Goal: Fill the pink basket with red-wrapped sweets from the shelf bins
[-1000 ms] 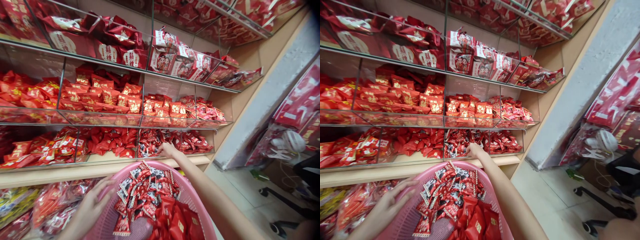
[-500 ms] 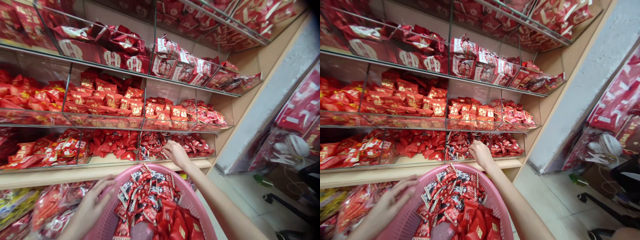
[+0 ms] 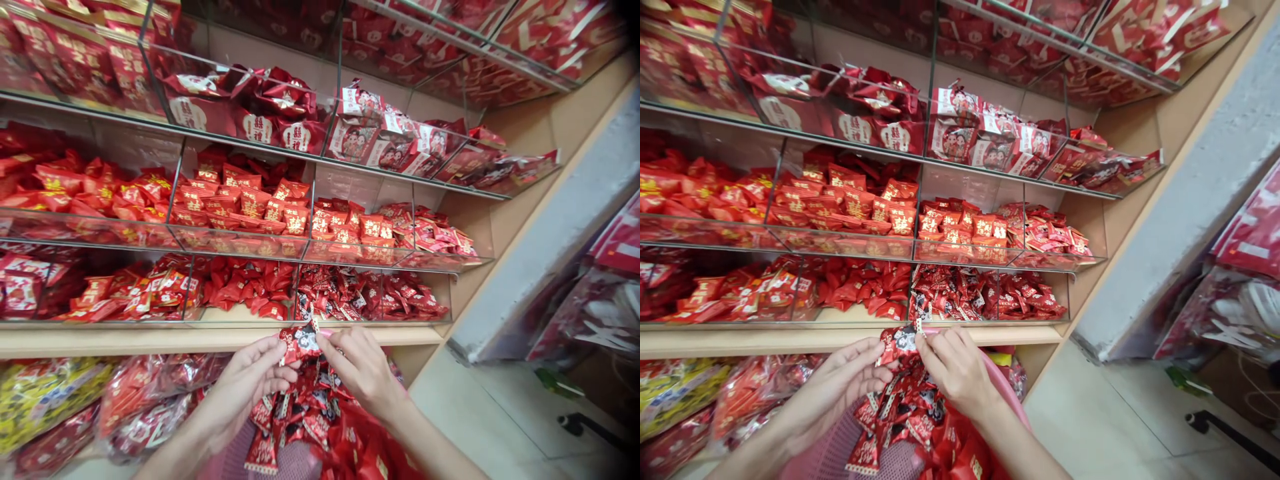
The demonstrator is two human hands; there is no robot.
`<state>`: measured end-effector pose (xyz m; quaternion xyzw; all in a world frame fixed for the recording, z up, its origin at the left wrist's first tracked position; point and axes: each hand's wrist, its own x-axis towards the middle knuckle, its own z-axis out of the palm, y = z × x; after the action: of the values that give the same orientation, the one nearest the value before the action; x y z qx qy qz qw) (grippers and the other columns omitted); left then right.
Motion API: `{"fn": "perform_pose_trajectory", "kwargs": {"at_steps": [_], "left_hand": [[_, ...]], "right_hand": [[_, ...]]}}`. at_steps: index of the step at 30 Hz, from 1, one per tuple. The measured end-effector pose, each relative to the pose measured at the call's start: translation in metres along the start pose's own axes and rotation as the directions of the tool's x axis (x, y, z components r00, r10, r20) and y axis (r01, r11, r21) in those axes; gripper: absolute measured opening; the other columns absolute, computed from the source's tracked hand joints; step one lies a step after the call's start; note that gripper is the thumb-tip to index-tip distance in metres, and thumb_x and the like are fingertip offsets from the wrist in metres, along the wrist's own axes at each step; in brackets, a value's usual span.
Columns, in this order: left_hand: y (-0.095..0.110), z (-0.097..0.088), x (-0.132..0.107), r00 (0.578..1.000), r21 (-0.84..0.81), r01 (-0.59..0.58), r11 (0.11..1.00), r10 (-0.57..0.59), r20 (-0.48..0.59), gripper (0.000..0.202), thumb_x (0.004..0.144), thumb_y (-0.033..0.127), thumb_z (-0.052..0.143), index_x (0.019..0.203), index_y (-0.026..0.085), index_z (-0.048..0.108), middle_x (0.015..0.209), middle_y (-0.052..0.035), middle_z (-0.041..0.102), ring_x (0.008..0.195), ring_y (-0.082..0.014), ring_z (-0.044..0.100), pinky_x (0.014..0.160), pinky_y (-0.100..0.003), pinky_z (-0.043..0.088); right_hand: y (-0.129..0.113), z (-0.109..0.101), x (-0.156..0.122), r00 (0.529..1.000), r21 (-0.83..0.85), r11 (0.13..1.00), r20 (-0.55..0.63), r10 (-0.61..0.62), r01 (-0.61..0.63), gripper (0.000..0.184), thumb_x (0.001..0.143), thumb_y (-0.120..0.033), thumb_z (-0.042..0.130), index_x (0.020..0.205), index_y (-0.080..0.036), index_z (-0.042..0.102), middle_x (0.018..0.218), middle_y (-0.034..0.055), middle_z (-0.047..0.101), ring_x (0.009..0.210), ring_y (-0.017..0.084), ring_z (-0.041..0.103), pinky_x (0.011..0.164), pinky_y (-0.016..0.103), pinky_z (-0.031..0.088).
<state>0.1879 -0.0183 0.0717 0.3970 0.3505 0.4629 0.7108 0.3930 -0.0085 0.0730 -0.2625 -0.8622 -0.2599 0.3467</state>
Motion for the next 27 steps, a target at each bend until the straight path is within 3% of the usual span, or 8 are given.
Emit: {"fn": "perform_pose_trajectory", "kwargs": {"at_steps": [3,5,8,11,14,16,22,27], "left_hand": [[0.001,-0.004,0.001,0.998,0.129,-0.046,0.991,0.049,-0.025,0.017,0.075,0.030,0.066,0.079,0.016,0.058,0.072,0.0021,0.060,0.066,-0.0098,0.061,0.063,-0.020,0.048],[0.001,-0.005,0.002,0.996,0.206,-0.070,0.976,0.078,-0.032,0.019,0.076,0.033,0.064,0.080,0.016,0.058,0.071,0.0020,0.059,0.066,-0.0105,0.061,0.064,-0.021,0.049],[0.001,-0.006,0.004,0.994,0.281,-0.103,0.954,0.110,-0.008,0.022,0.075,0.036,0.062,0.083,0.016,0.059,0.072,0.0015,0.058,0.067,-0.0127,0.062,0.066,-0.024,0.049],[0.000,-0.005,0.007,0.990,0.332,-0.143,0.933,0.139,0.036,0.022,0.076,0.037,0.060,0.083,0.016,0.059,0.077,0.0003,0.058,0.071,-0.0153,0.064,0.068,-0.027,0.050],[-0.001,-0.005,0.011,0.983,0.389,-0.182,0.903,0.165,0.075,0.022,0.078,0.037,0.057,0.086,0.016,0.057,0.082,-0.0016,0.059,0.072,-0.0158,0.065,0.068,-0.027,0.050],[0.000,-0.007,0.014,0.980,0.444,-0.196,0.875,0.185,0.067,0.022,0.080,0.037,0.053,0.086,0.016,0.055,0.081,-0.0013,0.058,0.069,-0.0155,0.066,0.063,-0.026,0.050],[0.000,-0.006,0.019,0.964,0.516,-0.248,0.820,0.264,0.044,0.019,0.082,0.039,0.049,0.085,0.020,0.048,0.074,0.0039,0.050,0.067,-0.0168,0.069,0.049,-0.021,0.046],[0.000,-0.001,0.019,0.981,0.519,-0.187,0.834,0.182,0.061,0.023,0.081,0.041,0.051,0.088,0.019,0.052,0.074,0.0017,0.058,0.067,-0.0181,0.069,0.052,-0.024,0.049]], "right_hand": [[-0.003,0.004,-0.007,0.993,0.081,0.989,0.026,0.119,-0.120,0.029,0.089,-0.011,0.043,0.116,-0.014,0.054,0.086,0.0087,0.062,0.075,0.017,0.051,0.066,0.031,0.040],[-0.005,0.009,-0.009,0.944,0.211,0.921,0.024,0.330,-0.328,0.029,0.089,-0.015,0.043,0.116,-0.019,0.055,0.090,0.0081,0.062,0.081,0.018,0.053,0.070,0.031,0.042],[-0.008,0.014,-0.004,0.720,0.532,0.552,0.172,0.672,-0.642,0.026,0.089,-0.027,0.046,0.110,-0.021,0.058,0.095,0.0068,0.061,0.086,0.017,0.055,0.074,0.030,0.044],[-0.012,0.016,0.007,0.495,0.672,0.060,0.479,0.725,-0.738,0.027,0.084,-0.040,0.052,0.094,-0.018,0.064,0.079,0.0019,0.062,0.072,0.015,0.054,0.064,0.026,0.044],[-0.014,0.017,0.017,0.426,0.704,-0.159,0.577,0.697,-0.693,0.027,0.075,-0.043,0.062,0.075,-0.016,0.066,0.067,-0.0014,0.058,0.063,0.011,0.048,0.061,0.024,0.040],[-0.014,0.017,0.020,0.418,0.728,-0.167,0.549,0.724,-0.665,0.026,0.070,-0.042,0.066,0.069,-0.015,0.065,0.064,-0.0017,0.057,0.062,0.011,0.046,0.062,0.024,0.038],[-0.005,0.015,0.020,0.450,0.731,-0.011,0.432,0.782,-0.682,0.028,0.070,-0.041,0.066,0.061,-0.015,0.063,0.056,-0.0032,0.049,0.057,0.010,0.038,0.057,0.024,0.033],[0.005,0.008,0.013,0.412,0.697,-0.053,0.482,0.773,-0.715,0.030,0.069,-0.044,0.065,0.063,-0.014,0.064,0.057,-0.0024,0.050,0.057,0.010,0.040,0.057,0.025,0.033]]}}
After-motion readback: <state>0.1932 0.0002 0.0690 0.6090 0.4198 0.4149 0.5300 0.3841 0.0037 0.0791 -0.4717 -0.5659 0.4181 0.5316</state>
